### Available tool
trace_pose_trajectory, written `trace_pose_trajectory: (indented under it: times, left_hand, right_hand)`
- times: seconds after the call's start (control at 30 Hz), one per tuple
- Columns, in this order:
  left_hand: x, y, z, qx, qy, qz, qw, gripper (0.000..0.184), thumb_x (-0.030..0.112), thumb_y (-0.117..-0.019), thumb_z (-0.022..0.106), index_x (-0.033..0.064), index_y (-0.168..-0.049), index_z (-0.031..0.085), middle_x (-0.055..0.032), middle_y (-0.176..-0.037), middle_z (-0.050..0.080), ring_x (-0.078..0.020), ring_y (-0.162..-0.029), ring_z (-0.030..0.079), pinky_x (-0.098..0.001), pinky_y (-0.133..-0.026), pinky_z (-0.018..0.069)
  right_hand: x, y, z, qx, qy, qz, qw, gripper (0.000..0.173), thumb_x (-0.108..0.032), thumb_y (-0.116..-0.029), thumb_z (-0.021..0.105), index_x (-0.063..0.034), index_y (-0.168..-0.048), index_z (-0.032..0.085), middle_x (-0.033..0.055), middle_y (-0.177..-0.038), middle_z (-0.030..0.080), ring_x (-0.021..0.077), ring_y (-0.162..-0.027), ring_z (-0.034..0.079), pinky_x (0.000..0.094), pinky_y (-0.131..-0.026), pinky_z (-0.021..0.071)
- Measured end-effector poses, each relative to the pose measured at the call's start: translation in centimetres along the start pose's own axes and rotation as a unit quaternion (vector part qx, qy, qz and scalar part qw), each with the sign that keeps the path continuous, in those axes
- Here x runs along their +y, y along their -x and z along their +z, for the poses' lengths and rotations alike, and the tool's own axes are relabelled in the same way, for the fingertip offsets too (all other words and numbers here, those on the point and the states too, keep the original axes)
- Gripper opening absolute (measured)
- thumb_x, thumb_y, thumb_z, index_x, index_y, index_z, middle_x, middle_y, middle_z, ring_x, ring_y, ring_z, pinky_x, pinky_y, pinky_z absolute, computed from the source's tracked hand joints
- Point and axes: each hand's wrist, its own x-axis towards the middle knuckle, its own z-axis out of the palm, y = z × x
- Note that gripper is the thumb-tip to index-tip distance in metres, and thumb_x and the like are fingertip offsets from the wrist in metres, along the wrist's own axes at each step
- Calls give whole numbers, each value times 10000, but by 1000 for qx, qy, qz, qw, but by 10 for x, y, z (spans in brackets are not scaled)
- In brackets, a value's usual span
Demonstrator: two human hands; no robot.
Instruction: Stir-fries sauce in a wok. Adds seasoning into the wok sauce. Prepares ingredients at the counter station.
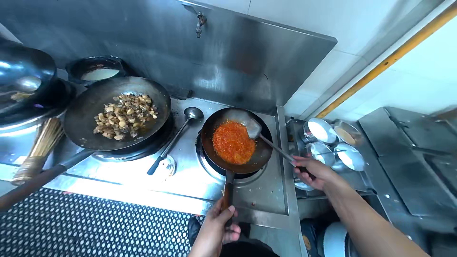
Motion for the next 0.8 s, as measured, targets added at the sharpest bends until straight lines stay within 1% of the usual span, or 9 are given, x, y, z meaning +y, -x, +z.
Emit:
trace_pose_trajectory:
  times: [0.13, 0.27, 0.37, 0.47, 0.53, 0.57, 0.6, 0.67, 0.8]
  left_hand:
    - [1, 2, 2, 21, -15, 23, 999, 474, 158, -1071, 519, 73, -1525, 412, -155, -980, 658, -201, -645, 651, -322, -555, 582]
    - [3, 5, 9, 55, -19, 40, 998, 456, 164, -1090, 466, 58, -1529, 401, -159, -988, 655, -205, -653, 656, -326, -566, 588]
    - [3, 7, 12, 78, -7, 39, 996, 440, 145, -1094, 452, 46, -1521, 413, -182, -1024, 673, -233, -699, 676, -350, -605, 597]
    - [5, 14, 20, 79, -14, 50, 996, 461, 162, -1103, 430, 51, -1544, 357, -173, -1047, 661, -225, -698, 677, -355, -629, 607]
    - [6, 17, 22, 70, -16, 54, 996, 473, 168, -1105, 424, 50, -1555, 337, -176, -1053, 664, -233, -709, 684, -366, -630, 611]
    - [6, 16, 22, 69, -15, 51, 996, 472, 161, -1103, 426, 52, -1555, 343, -177, -1050, 664, -241, -721, 686, -374, -627, 611]
    - [7, 14, 20, 69, -12, 47, 996, 464, 147, -1100, 423, 55, -1550, 355, -172, -1040, 661, -244, -726, 685, -375, -621, 608]
    - [7, 13, 17, 79, -13, 39, 996, 460, 147, -1102, 430, 67, -1550, 361, -153, -1008, 653, -228, -702, 674, -362, -598, 599]
    - [1, 14, 8, 54, -27, 49, 997, 519, 200, -1103, 427, 90, -1592, 293, -142, -1022, 640, -222, -705, 670, -369, -602, 602]
  right_hand:
    - [-11, -55, 10, -94, -50, 50, 993, 390, -181, -1057, 513, -173, -1446, 497, 19, -713, 557, 27, -413, 426, 157, -354, 370]
    - [-28, -74, 17, -194, -21, 61, 979, 396, -188, -1078, 463, -230, -1471, 486, -2, -741, 526, 7, -422, 392, 139, -361, 346]
    - [-33, -67, 19, -240, 36, 13, 970, 437, -168, -1058, 500, -227, -1492, 502, 5, -726, 520, 23, -436, 403, 151, -371, 350]
    - [-42, -30, 29, -197, 217, -84, 952, 498, -146, -1024, 598, -255, -1506, 542, 32, -748, 565, 68, -468, 433, 199, -412, 369]
    - [-43, 6, 37, -144, 412, -170, 883, 521, -182, -1003, 659, -295, -1501, 558, 56, -885, 661, 120, -632, 563, 300, -577, 489]
    - [-42, 22, 39, -133, 485, -196, 842, 538, -188, -996, 662, -313, -1507, 551, 77, -1086, 720, 182, -872, 670, 411, -795, 566]
    - [-39, 37, 39, -128, 530, -208, 812, 543, -180, -1003, 637, -320, -1517, 536, 96, -1209, 708, 236, -1032, 679, 485, -919, 550]
    - [-33, 63, 32, -101, 584, -214, 777, 545, -176, -1007, 610, -357, -1515, 531, 95, -1255, 698, 274, -1105, 670, 530, -962, 535]
    - [-26, 111, 2, -41, 634, -183, 750, 531, -227, -1013, 601, -428, -1499, 530, 72, -1157, 729, 270, -1037, 675, 527, -929, 535]
